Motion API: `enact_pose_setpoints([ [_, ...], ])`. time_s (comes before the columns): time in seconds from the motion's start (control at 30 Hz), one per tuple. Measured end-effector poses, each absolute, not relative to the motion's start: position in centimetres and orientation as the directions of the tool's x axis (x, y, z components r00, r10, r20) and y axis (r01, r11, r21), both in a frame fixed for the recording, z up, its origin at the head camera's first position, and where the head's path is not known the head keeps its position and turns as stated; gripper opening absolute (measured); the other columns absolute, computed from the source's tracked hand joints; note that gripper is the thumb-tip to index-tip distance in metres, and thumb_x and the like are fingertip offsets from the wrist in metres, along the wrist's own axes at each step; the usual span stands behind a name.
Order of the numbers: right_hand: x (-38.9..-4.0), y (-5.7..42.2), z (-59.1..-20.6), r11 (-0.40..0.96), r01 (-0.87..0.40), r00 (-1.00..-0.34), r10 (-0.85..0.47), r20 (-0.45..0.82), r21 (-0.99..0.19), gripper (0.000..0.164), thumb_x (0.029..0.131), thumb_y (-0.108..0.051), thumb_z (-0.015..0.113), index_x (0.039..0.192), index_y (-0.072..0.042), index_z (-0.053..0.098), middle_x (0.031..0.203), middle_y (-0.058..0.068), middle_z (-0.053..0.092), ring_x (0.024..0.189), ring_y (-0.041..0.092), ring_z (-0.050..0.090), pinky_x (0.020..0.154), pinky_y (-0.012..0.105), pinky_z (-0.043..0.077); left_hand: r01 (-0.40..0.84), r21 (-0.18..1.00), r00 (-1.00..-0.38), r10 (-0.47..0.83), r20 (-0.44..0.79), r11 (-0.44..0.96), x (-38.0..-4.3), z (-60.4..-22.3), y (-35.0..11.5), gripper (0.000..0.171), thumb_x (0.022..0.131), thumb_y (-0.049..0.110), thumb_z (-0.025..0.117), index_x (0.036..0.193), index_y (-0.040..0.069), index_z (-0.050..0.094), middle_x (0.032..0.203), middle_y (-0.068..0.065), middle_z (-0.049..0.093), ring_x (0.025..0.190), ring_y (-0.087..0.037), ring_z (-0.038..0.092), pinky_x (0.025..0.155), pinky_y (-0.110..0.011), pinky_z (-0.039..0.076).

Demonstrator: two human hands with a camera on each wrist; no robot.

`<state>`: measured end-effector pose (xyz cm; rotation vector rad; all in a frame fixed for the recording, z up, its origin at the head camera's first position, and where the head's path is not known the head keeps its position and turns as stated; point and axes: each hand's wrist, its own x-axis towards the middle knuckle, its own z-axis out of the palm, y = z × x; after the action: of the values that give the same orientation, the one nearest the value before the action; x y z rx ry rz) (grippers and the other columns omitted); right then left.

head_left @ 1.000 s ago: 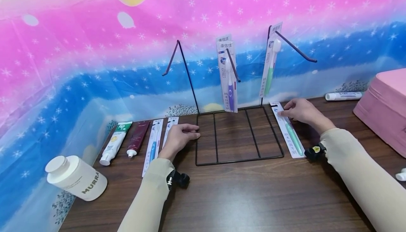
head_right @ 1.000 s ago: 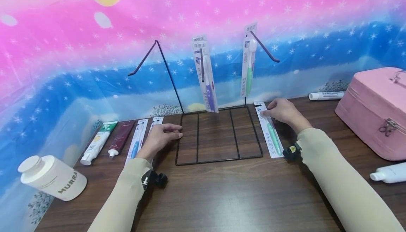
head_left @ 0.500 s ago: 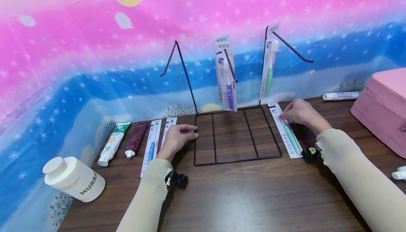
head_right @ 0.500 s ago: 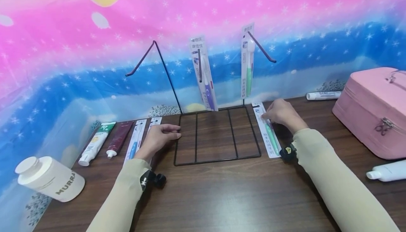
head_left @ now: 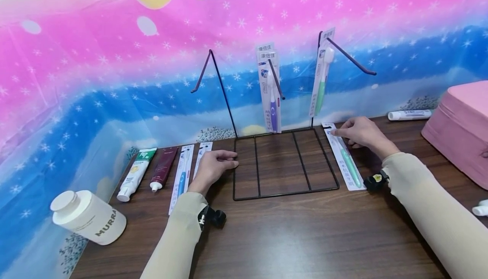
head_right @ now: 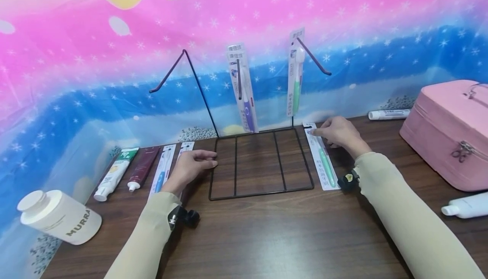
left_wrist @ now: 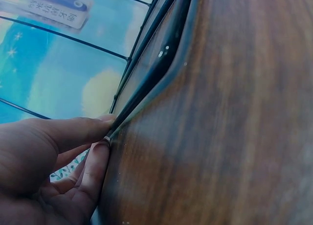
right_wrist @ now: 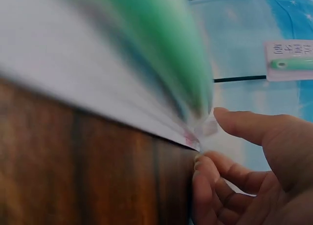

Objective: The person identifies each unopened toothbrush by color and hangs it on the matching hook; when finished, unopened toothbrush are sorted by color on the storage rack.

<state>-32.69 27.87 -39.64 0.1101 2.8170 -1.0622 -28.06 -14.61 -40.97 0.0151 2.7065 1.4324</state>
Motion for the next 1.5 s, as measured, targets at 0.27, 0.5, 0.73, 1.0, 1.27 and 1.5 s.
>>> enact_pose_setpoints([
  [0.27, -32.5, 27.3, -38.8, 0.748, 0.072, -0.996, 0.015, -0.091, -0.660, 0.042, 0.090, -0.038, 0.068, 0.104, 0.002, 0.067, 0.099, 0.019, 0.060, 0.076, 0.025, 0.062, 0.060, 0.035, 0.054, -0.022, 0.826, -0.998, 0.041, -0.055, 0.563, -28.0, -40.4, -14.8, 0.025, 0.086, 0.019, 0.075, 0.111, 0.018, 0.074, 0.104, -0.002, 0.069, 0.095, -0.019, 0.062, 0.085, -0.039, 0.047],
  [0.5, -32.1, 27.1, -38.1, 0.762, 0.086, -0.996, 0.044, -0.080, -0.642, 0.036, 0.092, -0.032, 0.063, 0.102, 0.003, 0.068, 0.096, 0.019, 0.066, 0.072, 0.024, 0.065, 0.059, 0.037, 0.053, -0.017, 0.826, -0.998, 0.044, -0.050, 0.563, -28.0, -40.3, -14.7, 0.025, 0.086, 0.018, 0.076, 0.110, 0.017, 0.074, 0.103, -0.002, 0.069, 0.093, -0.018, 0.062, 0.084, -0.039, 0.048],
  [0.73, -31.6, 27.5, -36.9, 0.666, 0.127, -0.991, 0.110, -0.071, -0.735, 0.046, 0.093, -0.033, 0.060, 0.112, 0.008, 0.061, 0.103, 0.026, 0.065, 0.076, 0.025, 0.068, 0.062, 0.037, 0.055, -0.008, 0.830, -0.998, 0.048, -0.042, 0.557, -28.0, -40.3, -14.7, 0.025, 0.085, 0.018, 0.076, 0.110, 0.016, 0.074, 0.103, -0.002, 0.069, 0.094, -0.019, 0.062, 0.084, -0.039, 0.047],
  [1.0, -31.0, 28.5, -35.7, 0.494, 0.108, -0.994, 0.058, -0.091, -0.863, 0.052, 0.095, -0.030, 0.060, 0.125, 0.011, 0.047, 0.115, 0.030, 0.058, 0.080, 0.020, 0.069, 0.075, 0.039, 0.056, 0.000, 0.829, -0.998, 0.055, -0.037, 0.559, -28.0, -40.8, -14.5, 0.025, 0.085, 0.018, 0.076, 0.110, 0.016, 0.074, 0.103, -0.002, 0.069, 0.093, -0.018, 0.063, 0.084, -0.039, 0.048],
  [1.27, -29.6, 29.5, -33.2, 0.523, -0.074, -0.993, 0.039, 0.111, -0.849, 0.063, 0.088, -0.043, 0.070, 0.123, 0.005, 0.050, 0.117, 0.023, 0.056, 0.081, 0.022, 0.070, 0.074, 0.037, 0.056, -0.001, 0.825, -0.998, 0.051, -0.037, 0.564, -27.8, -40.9, -14.6, 0.024, 0.085, 0.017, 0.076, 0.109, 0.016, 0.074, 0.103, -0.001, 0.068, 0.093, -0.018, 0.063, 0.084, -0.039, 0.048],
  [1.5, -27.8, 29.3, -30.6, 0.506, -0.151, -0.967, 0.102, 0.233, -0.849, 0.071, 0.082, -0.049, 0.073, 0.131, -0.005, 0.046, 0.107, 0.007, 0.067, 0.078, 0.020, 0.071, 0.064, 0.023, 0.052, -0.001, 0.832, -0.998, 0.049, -0.034, 0.554, -27.8, -40.9, -14.7, 0.024, 0.085, 0.016, 0.076, 0.109, 0.016, 0.074, 0.104, -0.002, 0.068, 0.092, -0.018, 0.063, 0.084, -0.039, 0.048],
])
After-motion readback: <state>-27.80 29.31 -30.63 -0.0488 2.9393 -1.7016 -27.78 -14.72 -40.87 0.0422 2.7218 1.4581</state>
